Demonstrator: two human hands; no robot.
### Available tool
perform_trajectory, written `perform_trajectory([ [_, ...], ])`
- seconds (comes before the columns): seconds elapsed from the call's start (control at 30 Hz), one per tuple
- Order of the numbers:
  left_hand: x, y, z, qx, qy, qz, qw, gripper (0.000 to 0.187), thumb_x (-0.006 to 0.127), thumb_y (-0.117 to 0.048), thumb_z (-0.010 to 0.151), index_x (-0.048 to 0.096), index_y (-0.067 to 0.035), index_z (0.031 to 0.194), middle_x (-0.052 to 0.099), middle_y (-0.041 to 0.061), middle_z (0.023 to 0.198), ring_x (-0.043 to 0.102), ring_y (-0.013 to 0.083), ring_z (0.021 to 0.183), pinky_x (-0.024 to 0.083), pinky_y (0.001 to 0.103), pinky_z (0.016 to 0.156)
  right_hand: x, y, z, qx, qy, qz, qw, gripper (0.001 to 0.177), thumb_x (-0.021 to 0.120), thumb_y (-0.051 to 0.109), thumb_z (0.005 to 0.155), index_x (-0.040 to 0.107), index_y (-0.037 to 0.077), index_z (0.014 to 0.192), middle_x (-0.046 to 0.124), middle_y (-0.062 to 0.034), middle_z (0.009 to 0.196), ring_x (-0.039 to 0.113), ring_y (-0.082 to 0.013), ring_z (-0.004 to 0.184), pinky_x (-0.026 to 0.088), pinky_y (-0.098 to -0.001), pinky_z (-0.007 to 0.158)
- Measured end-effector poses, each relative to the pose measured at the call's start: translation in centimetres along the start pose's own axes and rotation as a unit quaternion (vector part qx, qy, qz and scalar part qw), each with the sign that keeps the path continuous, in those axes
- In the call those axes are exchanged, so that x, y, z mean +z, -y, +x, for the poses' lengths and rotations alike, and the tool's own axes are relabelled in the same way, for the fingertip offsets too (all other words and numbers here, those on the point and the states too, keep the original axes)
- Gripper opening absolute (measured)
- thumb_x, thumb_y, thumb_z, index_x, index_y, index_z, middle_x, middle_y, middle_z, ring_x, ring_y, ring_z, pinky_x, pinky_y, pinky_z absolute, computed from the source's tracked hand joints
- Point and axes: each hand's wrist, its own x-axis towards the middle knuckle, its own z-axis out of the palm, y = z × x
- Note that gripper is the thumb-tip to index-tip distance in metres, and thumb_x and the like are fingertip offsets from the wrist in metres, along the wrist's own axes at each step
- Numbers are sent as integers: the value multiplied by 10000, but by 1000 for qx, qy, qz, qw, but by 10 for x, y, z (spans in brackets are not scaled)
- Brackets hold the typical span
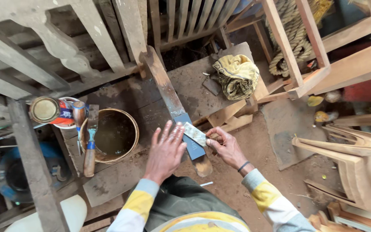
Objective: The person sharpens a metal blade by rubbing it against a sharpening stone and later wipes the blade with a cloth.
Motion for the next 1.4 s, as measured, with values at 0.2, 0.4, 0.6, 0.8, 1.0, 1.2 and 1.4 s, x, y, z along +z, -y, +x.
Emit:
perform_trajectory([
  [0.2,1,-7,1,11,48,38,998,592,407,-442,1030,437,-119,1525,423,25,1605,255,236,1531,82,569,1216,-3,12,-1,-53,11,-81,995,314,660,255,945,660,191,1252,744,-25,816,680,-157,656,568,-317,623],
  [0.4,-5,-8,3,46,27,67,996,688,442,-484,994,420,-64,1538,423,68,1606,261,212,1530,71,612,1220,5,7,-16,-266,-52,-253,929,342,625,215,969,663,249,1307,753,-99,1016,719,-324,875,568,-437,692],
  [0.6,-3,-57,-34,56,14,8,998,709,463,-511,987,460,-20,1498,438,111,1598,298,252,1542,57,651,1213,-3,-15,-67,-173,-36,-294,939,426,660,251,946,664,328,1365,687,-125,841,698,-326,771,561,-452,674],
  [0.8,-15,5,29,2,46,55,997,711,328,-581,1019,448,-73,1502,432,68,1589,252,259,1550,25,700,1209,9,14,18,-306,-51,-275,910,472,628,121,909,663,261,1358,721,-115,899,681,-336,783,524,-469,657],
  [1.0,-11,-15,8,51,14,56,997,789,222,-589,1063,380,0,1564,381,126,1638,222,267,1539,19,678,1200,2,2,-13,-274,-41,-279,920,370,645,173,954,678,237,1317,705,-132,864,689,-316,763,541,-455,670],
  [1.2,3,-47,-31,44,17,54,997,830,241,-699,1009,389,-73,1533,414,94,1609,252,274,1552,14,700,1201,-3,-11,-58,-265,-40,-270,925,473,650,134,881,674,232,1343,701,-127,832,701,-303,737,562,-456,688],
  [1.4,-23,21,53,-5,70,44,997,819,156,-678,1000,385,-112,1546,414,51,1597,219,258,1546,-33,704,1200,14,41,34,-214,-42,-295,930,380,638,213,1003,642,244,1381,696,-152,858,686,-338,759,538,-486,697],
])
